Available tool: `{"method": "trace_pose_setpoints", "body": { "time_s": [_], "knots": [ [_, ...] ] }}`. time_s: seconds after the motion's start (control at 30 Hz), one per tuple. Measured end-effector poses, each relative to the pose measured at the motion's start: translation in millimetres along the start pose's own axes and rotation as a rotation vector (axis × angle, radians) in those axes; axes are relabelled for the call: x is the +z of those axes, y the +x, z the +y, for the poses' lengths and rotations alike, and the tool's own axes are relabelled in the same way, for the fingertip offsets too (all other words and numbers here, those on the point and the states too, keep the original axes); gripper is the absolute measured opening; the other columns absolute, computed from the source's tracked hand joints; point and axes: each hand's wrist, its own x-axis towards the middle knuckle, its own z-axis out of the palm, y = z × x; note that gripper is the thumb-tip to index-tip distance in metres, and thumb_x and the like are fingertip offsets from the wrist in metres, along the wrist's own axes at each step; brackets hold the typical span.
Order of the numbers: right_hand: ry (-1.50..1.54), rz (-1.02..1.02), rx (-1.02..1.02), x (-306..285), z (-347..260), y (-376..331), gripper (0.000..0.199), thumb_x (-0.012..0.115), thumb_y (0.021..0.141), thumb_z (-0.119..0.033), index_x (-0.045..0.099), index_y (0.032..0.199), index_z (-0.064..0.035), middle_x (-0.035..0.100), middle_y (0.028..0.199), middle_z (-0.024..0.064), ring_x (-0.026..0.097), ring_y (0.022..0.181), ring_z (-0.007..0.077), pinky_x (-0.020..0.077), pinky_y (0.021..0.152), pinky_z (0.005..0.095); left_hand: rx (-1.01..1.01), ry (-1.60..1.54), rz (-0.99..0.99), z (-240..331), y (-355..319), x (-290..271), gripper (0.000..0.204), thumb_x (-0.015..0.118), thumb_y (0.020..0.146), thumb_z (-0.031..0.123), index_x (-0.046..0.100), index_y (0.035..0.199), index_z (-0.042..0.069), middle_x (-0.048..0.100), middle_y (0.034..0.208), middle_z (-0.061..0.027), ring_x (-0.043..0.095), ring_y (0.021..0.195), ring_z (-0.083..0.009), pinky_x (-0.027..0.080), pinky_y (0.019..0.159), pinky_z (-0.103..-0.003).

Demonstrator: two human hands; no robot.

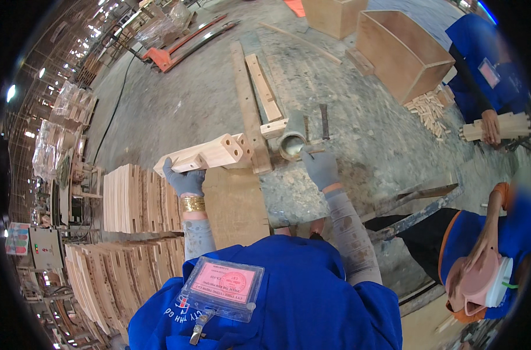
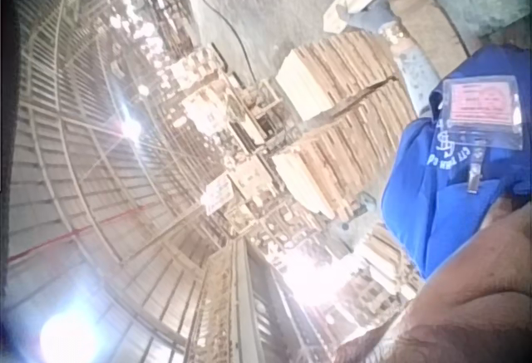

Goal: The person applies glue to the pre-drilled holes of small wooden blocks using a thin brush. They pick up blocks from a stack, dip the brush into a container of glue, and carefully fill the holes before placing the blocks back onto the stack. The process is repeated for multiple blocks in a repetitive assembly line manner.

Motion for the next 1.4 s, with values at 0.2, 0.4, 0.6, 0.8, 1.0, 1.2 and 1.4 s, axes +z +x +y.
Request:
{"method": "trace_pose_setpoints", "body": {
  "time_s": [0.2, 0.4, 0.6, 0.8, 1.0, 1.2, 1.4],
  "knots": [
    [0.646, 0.071, 0.371, -16.4, -26.0, -9.6, 0.028, 0.057, 0.087, -0.024, 0.065, 0.083, 0.0022, 0.065, 0.071, 0.0081, 0.058, 0.060, 0.0107, 0.0442, 0.054, 0.0232, 0.063, 0.072, 0.019, -12.6, 9.0, -8.3, 0.068, 0.063, 0.072, 0.042, 0.040, 0.124, 0.005, 0.047, 0.120, -0.0155, 0.048, 0.105, -0.0350, 0.042, 0.088, -0.050],
    [0.857, 0.157, 0.278, -62.8, -111.5, -14.1, 0.026, 0.054, 0.090, -0.020, 0.063, 0.090, 0.0041, 0.065, 0.074, 0.0107, 0.059, 0.062, 0.0101, 0.0463, 0.056, 0.0209, -0.068, 0.046, -0.027, -27.9, -3.2, 13.8, 0.061, 0.061, 0.073, 0.042, 0.044, 0.120, 0.008, 0.045, 0.121, -0.0124, 0.047, 0.106, -0.0307, 0.044, 0.088, -0.044],
    [0.723, 0.144, 0.036, -73.8, -152.2, -24.5, 0.020, 0.054, 0.089, -0.013, 0.063, 0.093, 0.0049, 0.065, 0.074, 0.0099, 0.061, 0.064, 0.0113, 0.0492, 0.058, 0.0210, -0.134, 0.061, -0.085, -35.6, -2.3, 20.0, 0.060, 0.062, 0.071, 0.042, 0.047, 0.117, 0.007, 0.050, 0.116, -0.0114, 0.049, 0.105, -0.0278, 0.044, 0.087, -0.043],
    [0.697, 0.147, -0.046, -69.9, -161.6, -28.8, 0.014, 0.056, 0.087, -0.007, 0.064, 0.092, 0.0037, 0.065, 0.075, 0.0081, 0.061, 0.064, 0.0100, 0.0501, 0.059, 0.0207, -0.158, 0.029, -0.132, -39.6, -7.6, 30.0, 0.063, 0.063, 0.070, 0.041, 0.044, 0.120, 0.007, 0.049, 0.117, -0.0124, 0.049, 0.105, -0.0312, 0.044, 0.088, -0.046],
    [0.612, 0.168, -0.093, -69.2, -166.9, -33.5, 0.013, 0.056, 0.087, -0.006, 0.064, 0.090, 0.0034, 0.065, 0.074, 0.0075, 0.061, 0.064, 0.0099, 0.0500, 0.058, 0.0204, -0.180, 0.026, -0.117, -40.3, -16.9, 44.3, 0.063, 0.063, 0.070, 0.039, 0.044, 0.120, 0.006, 0.048, 0.117, -0.0124, 0.049, 0.105, -0.0301, 0.043, 0.088, -0.044],
    [0.597, 0.238, -0.026, -69.5, -169.9, -37.3, 0.015, 0.055, 0.088, -0.008, 0.063, 0.089, 0.0036, 0.065, 0.073, 0.0095, 0.061, 0.062, 0.0109, 0.0496, 0.058, 0.0206, -0.191, 0.020, -0.157, -42.1, -12.0, 44.9, 0.063, 0.063, 0.070, 0.040, 0.044, 0.120, 0.006, 0.048, 0.116, -0.0123, 0.049, 0.105, -0.0300, 0.043, 0.089, -0.044],
    [0.785, 0.345, 0.073, -95.5, -164.2, -48.4, 0.018, 0.051, 0.091, -0.013, 0.061, 0.095, 0.0024, 0.065, 0.076, 0.0125, 0.061, 0.062, 0.0135, 0.0492, 0.057, 0.0233, -0.191, 0.020, -0.193, -52.8, -6.1, 53.8, 0.066, 0.062, 0.072, 0.040, 0.041, 0.124, 0.007, 0.048, 0.119, -0.0136, 0.048, 0.107, -0.0326, 0.041, 0.092, -0.049]
  ]
}}
